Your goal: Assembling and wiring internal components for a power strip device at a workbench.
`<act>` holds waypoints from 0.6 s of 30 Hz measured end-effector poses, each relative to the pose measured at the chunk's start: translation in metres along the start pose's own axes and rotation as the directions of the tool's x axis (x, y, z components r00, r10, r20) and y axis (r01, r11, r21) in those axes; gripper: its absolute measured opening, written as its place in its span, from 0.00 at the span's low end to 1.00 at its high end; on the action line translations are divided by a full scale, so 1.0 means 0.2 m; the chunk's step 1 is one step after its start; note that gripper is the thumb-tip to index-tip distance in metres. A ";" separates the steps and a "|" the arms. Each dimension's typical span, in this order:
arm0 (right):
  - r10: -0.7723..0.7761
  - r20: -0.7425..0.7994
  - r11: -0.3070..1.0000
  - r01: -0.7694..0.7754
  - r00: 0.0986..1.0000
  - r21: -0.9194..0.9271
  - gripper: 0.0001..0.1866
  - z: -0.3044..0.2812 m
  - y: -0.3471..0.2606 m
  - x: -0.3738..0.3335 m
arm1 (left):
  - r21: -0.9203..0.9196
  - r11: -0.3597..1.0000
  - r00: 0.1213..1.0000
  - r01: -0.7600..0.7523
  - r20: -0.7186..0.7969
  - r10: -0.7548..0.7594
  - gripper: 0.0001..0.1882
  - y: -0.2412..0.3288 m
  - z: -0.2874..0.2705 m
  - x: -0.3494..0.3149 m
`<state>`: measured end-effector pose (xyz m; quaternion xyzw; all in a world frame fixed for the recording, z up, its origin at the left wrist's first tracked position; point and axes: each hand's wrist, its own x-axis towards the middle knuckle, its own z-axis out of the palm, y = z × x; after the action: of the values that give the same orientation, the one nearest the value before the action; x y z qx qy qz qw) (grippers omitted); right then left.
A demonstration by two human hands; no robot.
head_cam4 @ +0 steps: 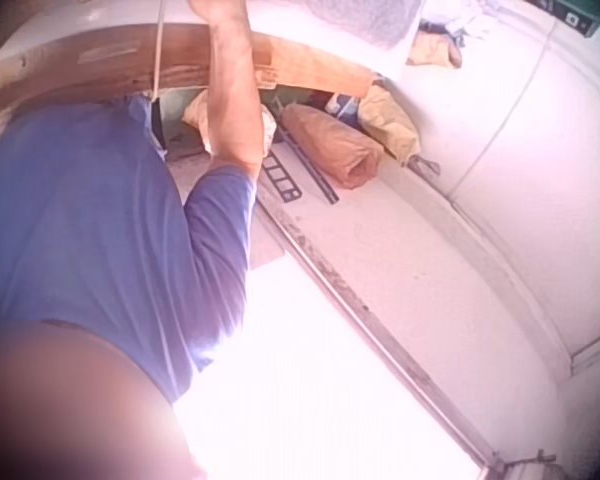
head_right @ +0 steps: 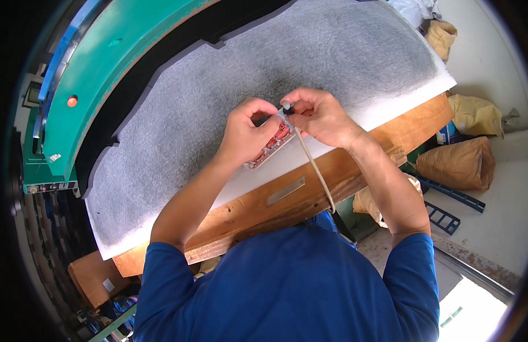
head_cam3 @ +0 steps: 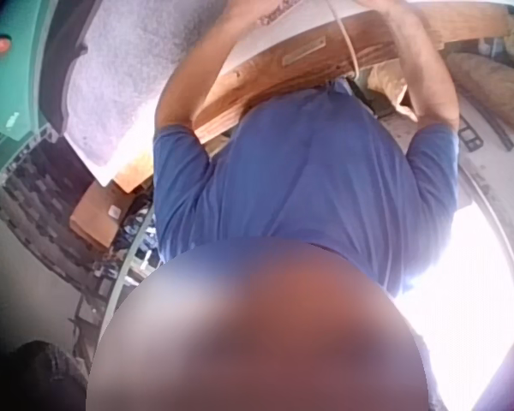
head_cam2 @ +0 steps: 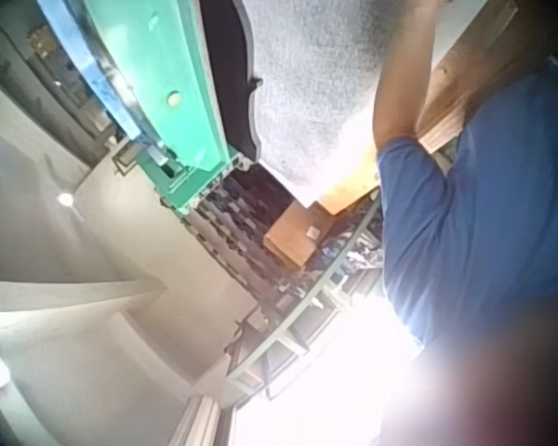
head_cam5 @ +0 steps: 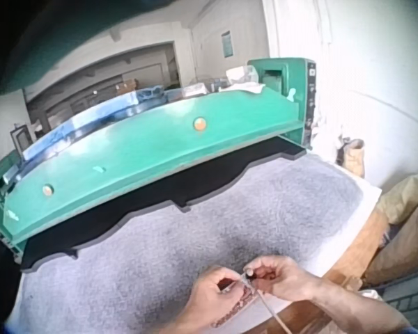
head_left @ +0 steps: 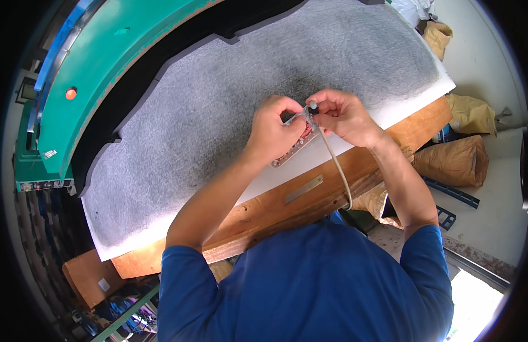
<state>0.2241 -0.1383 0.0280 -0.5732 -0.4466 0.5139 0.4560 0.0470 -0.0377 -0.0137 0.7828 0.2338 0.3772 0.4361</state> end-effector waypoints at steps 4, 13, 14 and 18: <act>-0.015 -0.007 1.000 0.015 1.000 -0.008 0.14 -0.01 0.02 0.00 | 0.002 0.988 0.972 0.157 0.179 -0.155 0.06 0.03 0.00 0.02; -0.085 0.007 0.996 0.085 0.996 0.010 0.13 0.02 0.01 0.08 | 0.088 0.977 0.959 0.196 0.192 -0.210 0.06 0.05 -0.04 0.09; -0.093 -0.034 0.995 0.091 0.995 -0.050 0.13 0.03 -0.01 0.05 | 0.114 0.980 0.967 0.165 0.179 -0.184 0.06 0.05 -0.05 0.08; -0.097 -0.102 0.993 0.089 0.990 -0.083 0.15 0.04 0.03 0.02 | 0.099 0.992 0.990 0.082 0.108 -0.092 0.06 0.00 0.05 0.05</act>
<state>0.2170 -0.1342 0.0199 -0.5955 -0.4678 0.4432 0.4797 0.0606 -0.0354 -0.0131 0.8116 0.2604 0.3017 0.4272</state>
